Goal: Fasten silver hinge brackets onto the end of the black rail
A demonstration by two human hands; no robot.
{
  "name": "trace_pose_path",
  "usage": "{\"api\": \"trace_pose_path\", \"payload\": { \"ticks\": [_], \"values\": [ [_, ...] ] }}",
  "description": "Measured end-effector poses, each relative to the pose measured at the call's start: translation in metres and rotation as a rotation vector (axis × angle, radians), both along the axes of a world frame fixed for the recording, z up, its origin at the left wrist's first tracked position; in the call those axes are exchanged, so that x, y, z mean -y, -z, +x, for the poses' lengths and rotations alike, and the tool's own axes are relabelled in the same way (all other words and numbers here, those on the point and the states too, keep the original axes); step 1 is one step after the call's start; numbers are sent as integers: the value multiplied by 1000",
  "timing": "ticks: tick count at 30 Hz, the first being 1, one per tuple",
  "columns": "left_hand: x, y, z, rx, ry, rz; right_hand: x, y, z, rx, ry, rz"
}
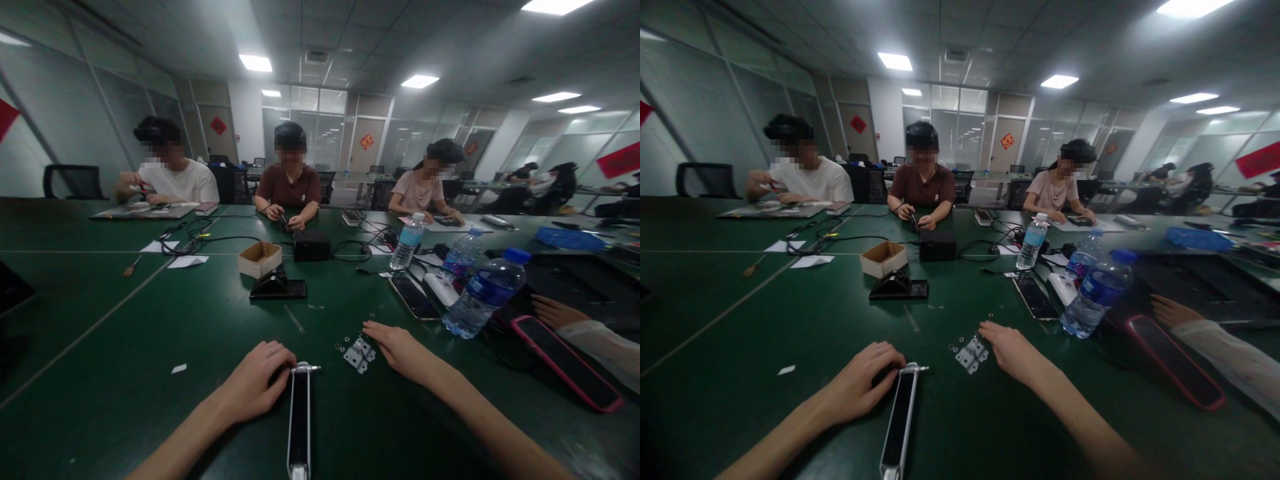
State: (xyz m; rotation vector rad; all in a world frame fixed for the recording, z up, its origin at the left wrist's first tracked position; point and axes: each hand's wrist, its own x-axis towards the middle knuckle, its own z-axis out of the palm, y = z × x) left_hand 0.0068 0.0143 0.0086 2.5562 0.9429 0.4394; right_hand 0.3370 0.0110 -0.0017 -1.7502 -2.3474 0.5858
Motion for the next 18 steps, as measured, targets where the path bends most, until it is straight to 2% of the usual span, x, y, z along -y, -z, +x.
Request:
{"api": "trace_pose_path", "payload": {
  "ticks": [3,5,8,10,13,18],
  "values": [
    [0,0,0,-10,-8,10,8,-12,4,-43,-47,-1],
    [0,1,0,-9,-14,20,3,-20,11,-40,-54,30],
    [0,3,-1,-4,-17,28,-17,-28,21,60,54,130],
    [1,3,-1,-4,-26,25,-33,-29,24,172,107,143],
    [4,1,-1,-5,-47,21,-51,-27,21,242,82,113],
    [7,-2,0,-10,-47,19,-58,-22,9,324,87,72]
  ]
}}
